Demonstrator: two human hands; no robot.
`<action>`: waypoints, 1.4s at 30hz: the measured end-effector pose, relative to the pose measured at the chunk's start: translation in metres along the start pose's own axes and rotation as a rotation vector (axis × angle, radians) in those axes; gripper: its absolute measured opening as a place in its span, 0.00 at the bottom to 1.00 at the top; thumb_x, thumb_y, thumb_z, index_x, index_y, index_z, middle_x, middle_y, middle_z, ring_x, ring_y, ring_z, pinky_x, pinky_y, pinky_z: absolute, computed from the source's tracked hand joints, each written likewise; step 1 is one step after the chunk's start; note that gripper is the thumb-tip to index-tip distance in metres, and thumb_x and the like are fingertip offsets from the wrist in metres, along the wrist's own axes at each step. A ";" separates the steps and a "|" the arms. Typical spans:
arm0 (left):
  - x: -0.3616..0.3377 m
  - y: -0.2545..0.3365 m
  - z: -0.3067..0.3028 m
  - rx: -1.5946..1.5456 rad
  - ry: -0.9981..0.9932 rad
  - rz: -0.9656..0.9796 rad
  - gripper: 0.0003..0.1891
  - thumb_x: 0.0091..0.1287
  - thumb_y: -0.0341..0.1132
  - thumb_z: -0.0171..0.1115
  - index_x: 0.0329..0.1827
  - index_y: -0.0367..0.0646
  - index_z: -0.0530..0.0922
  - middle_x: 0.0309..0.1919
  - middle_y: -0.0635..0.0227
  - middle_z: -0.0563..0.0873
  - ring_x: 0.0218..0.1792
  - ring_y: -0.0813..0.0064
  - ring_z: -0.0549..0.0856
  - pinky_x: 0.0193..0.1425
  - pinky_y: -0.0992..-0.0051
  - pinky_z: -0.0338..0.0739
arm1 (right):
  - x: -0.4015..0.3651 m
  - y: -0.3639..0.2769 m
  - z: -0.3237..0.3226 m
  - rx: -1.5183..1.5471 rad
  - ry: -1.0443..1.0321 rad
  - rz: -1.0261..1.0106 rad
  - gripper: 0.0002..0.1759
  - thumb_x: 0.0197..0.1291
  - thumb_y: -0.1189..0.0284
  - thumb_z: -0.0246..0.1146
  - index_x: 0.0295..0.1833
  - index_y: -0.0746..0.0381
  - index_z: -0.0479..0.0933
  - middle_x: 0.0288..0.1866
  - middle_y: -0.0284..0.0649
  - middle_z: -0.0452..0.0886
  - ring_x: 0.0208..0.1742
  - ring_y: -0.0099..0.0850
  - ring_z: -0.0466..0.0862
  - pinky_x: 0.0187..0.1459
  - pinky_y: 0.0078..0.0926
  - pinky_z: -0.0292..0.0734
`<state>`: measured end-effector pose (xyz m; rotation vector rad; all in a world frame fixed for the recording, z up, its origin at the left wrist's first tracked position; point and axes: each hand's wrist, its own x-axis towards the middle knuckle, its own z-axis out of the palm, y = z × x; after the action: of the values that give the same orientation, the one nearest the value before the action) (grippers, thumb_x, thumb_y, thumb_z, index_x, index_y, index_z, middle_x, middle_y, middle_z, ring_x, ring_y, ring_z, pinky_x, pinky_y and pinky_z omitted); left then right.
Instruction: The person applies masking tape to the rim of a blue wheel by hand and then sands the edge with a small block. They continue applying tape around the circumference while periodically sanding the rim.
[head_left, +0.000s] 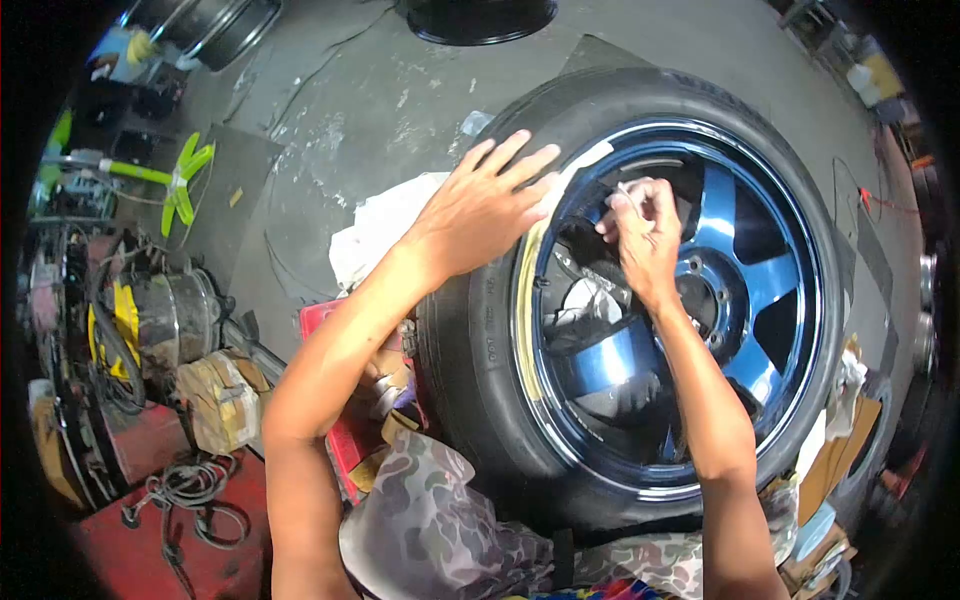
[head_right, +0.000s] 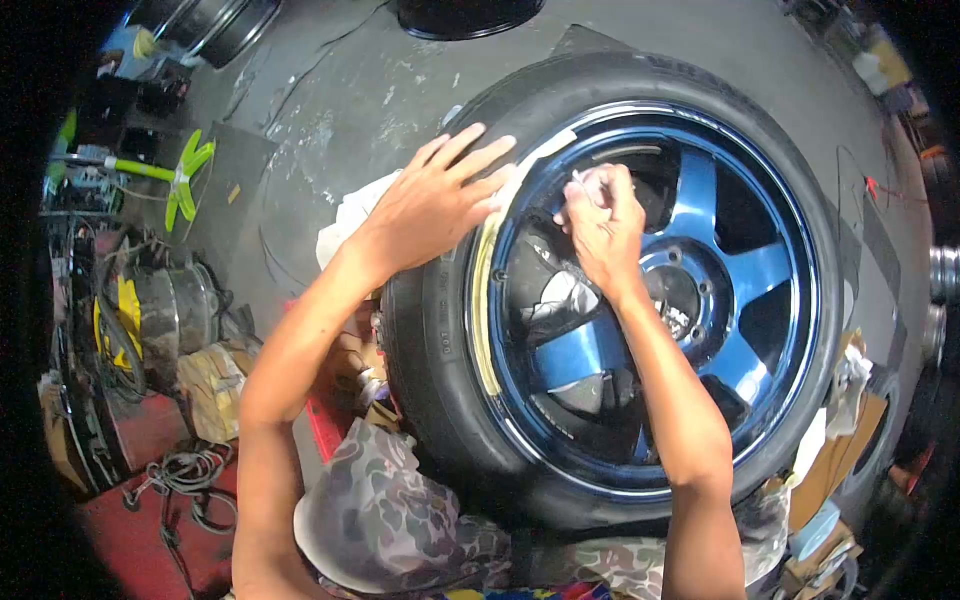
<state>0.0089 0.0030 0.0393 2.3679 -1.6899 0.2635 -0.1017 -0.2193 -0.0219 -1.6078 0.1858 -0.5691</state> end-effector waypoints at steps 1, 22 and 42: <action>-0.003 0.002 -0.003 0.010 -0.025 -0.034 0.21 0.79 0.43 0.64 0.69 0.41 0.83 0.81 0.61 0.74 0.83 0.53 0.68 0.83 0.49 0.66 | 0.000 0.000 0.001 -0.012 0.010 0.000 0.07 0.78 0.75 0.65 0.48 0.64 0.73 0.33 0.34 0.81 0.30 0.20 0.85 0.30 0.22 0.82; -0.039 0.133 -0.041 -0.420 -0.458 -0.187 0.23 0.77 0.45 0.65 0.63 0.33 0.84 0.53 0.46 0.88 0.61 0.46 0.86 0.70 0.54 0.79 | -0.047 -0.084 -0.136 -0.459 -0.147 0.046 0.12 0.73 0.65 0.68 0.46 0.60 0.73 0.30 0.39 0.80 0.31 0.26 0.80 0.34 0.33 0.78; 0.010 0.171 0.064 -0.291 -0.437 -0.824 0.62 0.40 0.80 0.80 0.69 0.34 0.84 0.62 0.44 0.90 0.65 0.50 0.89 0.71 0.57 0.82 | -0.184 -0.238 -0.303 -0.931 -0.002 0.028 0.16 0.69 0.69 0.71 0.45 0.68 0.72 0.35 0.55 0.79 0.36 0.55 0.78 0.44 0.48 0.75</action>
<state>-0.1482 -0.0779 -0.0070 2.7471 -0.6542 -0.6226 -0.4507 -0.3751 0.1687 -2.4960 0.5247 -0.4802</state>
